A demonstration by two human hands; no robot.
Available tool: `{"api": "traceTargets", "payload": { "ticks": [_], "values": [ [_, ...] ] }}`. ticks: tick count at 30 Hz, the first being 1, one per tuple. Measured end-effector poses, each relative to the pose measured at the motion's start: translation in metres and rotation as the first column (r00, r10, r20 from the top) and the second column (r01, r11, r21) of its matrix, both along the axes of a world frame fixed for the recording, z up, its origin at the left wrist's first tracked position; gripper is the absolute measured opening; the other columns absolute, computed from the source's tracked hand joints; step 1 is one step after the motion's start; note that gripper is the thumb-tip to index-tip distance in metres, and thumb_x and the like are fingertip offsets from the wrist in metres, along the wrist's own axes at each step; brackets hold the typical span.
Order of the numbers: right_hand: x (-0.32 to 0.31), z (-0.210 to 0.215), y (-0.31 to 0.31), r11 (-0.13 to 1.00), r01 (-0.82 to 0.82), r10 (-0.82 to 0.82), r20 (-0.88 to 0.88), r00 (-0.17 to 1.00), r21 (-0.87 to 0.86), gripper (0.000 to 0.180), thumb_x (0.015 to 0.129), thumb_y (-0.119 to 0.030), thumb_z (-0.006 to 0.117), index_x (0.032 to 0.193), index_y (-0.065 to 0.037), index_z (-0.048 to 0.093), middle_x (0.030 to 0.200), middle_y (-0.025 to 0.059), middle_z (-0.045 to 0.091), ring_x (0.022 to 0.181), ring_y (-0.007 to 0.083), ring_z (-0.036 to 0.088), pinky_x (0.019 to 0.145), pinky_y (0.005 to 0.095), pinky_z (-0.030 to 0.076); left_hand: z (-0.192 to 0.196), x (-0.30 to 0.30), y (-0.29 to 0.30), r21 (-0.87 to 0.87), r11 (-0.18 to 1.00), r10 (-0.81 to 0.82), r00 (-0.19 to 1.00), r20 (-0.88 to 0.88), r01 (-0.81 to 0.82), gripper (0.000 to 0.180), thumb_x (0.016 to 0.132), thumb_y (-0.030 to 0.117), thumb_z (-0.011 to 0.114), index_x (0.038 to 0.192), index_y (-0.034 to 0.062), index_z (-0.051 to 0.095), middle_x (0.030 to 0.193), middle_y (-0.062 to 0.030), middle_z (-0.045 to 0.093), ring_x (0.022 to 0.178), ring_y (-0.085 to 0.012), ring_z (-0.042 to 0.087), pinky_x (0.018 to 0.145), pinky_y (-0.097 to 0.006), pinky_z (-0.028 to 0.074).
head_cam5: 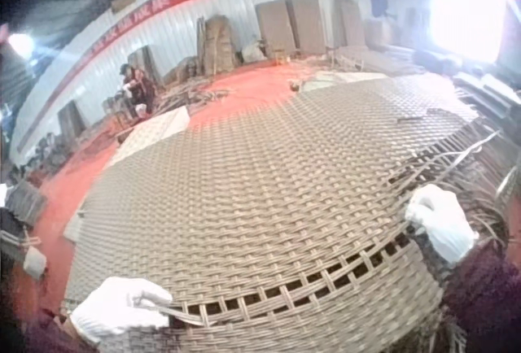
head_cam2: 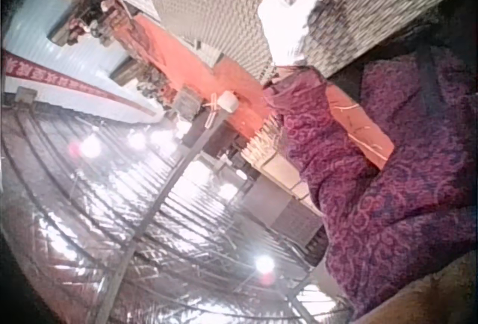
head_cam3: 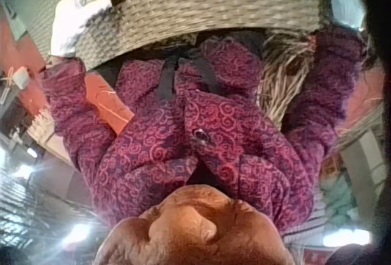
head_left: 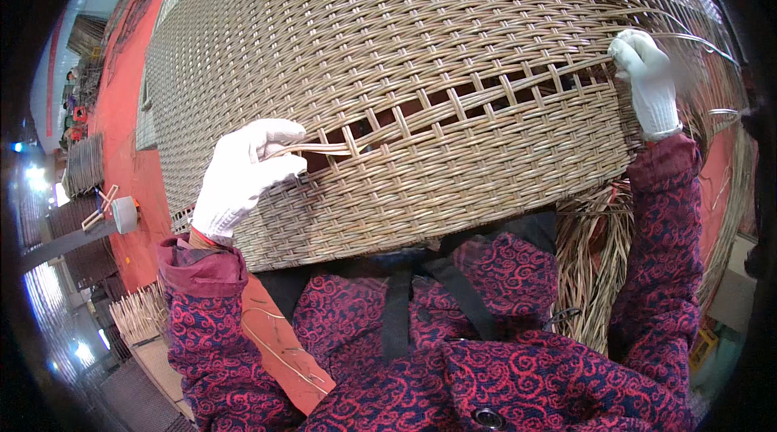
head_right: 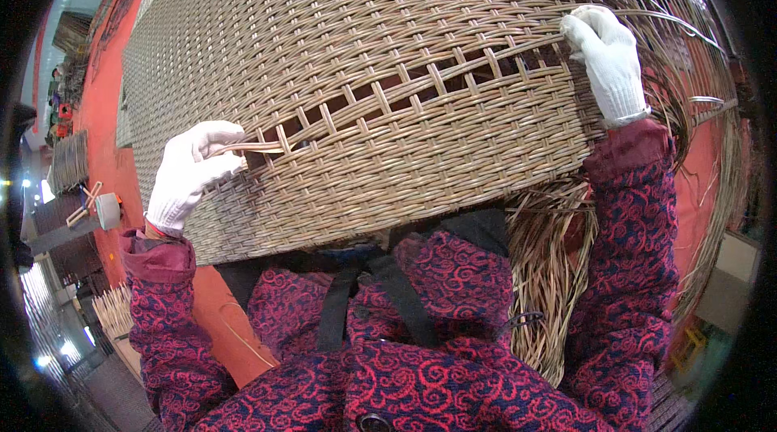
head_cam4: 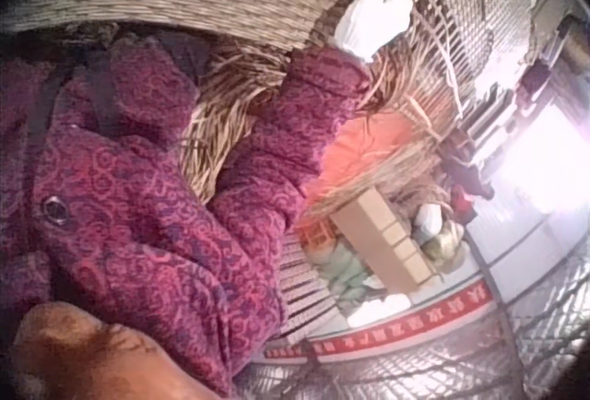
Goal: The person weaves a flat wicker mat by hand, threading thin reeds through the existing weave. They use shears to trim excess reed ends and continue weaving along the edge. The mat is held on the lap and adjusted as needed.
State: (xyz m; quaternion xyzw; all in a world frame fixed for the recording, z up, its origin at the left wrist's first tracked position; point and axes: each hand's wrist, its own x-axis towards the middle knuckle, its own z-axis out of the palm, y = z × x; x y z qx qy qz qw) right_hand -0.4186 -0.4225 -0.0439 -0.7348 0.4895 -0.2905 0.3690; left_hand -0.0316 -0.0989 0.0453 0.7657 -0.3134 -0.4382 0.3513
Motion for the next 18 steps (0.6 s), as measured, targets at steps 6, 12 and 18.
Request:
{"api": "traceTargets", "payload": {
  "ticks": [6,12,18],
  "values": [
    [-0.013,0.009,-0.003,1.000,-0.009,0.009,-0.072,0.997,0.000,0.023,0.097,-0.026,0.067,0.107,-0.005,0.068,0.092,-0.0021,0.064,0.084,0.0078,0.058,0.075,0.0262,0.049,-0.006,0.012,-0.008,0.186,0.952,-0.283,0.931,0.231,0.243,0.019,0.090,0.018,0.072,0.099,0.0017,0.076,0.079,-0.0036,0.071,0.065,-0.0091,0.059,0.062,-0.026,0.047],
    [-0.045,0.018,0.011,0.990,0.134,-0.131,-0.069,0.989,0.036,0.024,0.099,-0.028,0.066,0.108,-0.005,0.069,0.091,-0.0032,0.062,0.082,0.0053,0.055,0.072,0.0242,0.047,-0.033,-0.005,-0.013,-0.093,0.949,-0.207,0.816,0.540,0.302,0.021,0.093,0.023,0.071,0.097,0.0033,0.076,0.085,-0.0064,0.072,0.076,-0.0141,0.067,0.067,-0.030,0.052],
    [-0.054,0.014,0.012,0.994,0.103,-0.103,-0.016,0.995,-0.034,0.025,0.099,-0.025,0.068,0.110,-0.003,0.069,0.089,-0.0032,0.063,0.080,0.0054,0.056,0.074,0.0246,0.049,-0.030,0.005,-0.020,-0.055,0.982,-0.164,0.965,0.205,0.179,0.020,0.093,0.019,0.072,0.099,-0.0004,0.073,0.085,-0.0018,0.070,0.076,-0.0074,0.062,0.065,-0.025,0.051]
  ]
}}
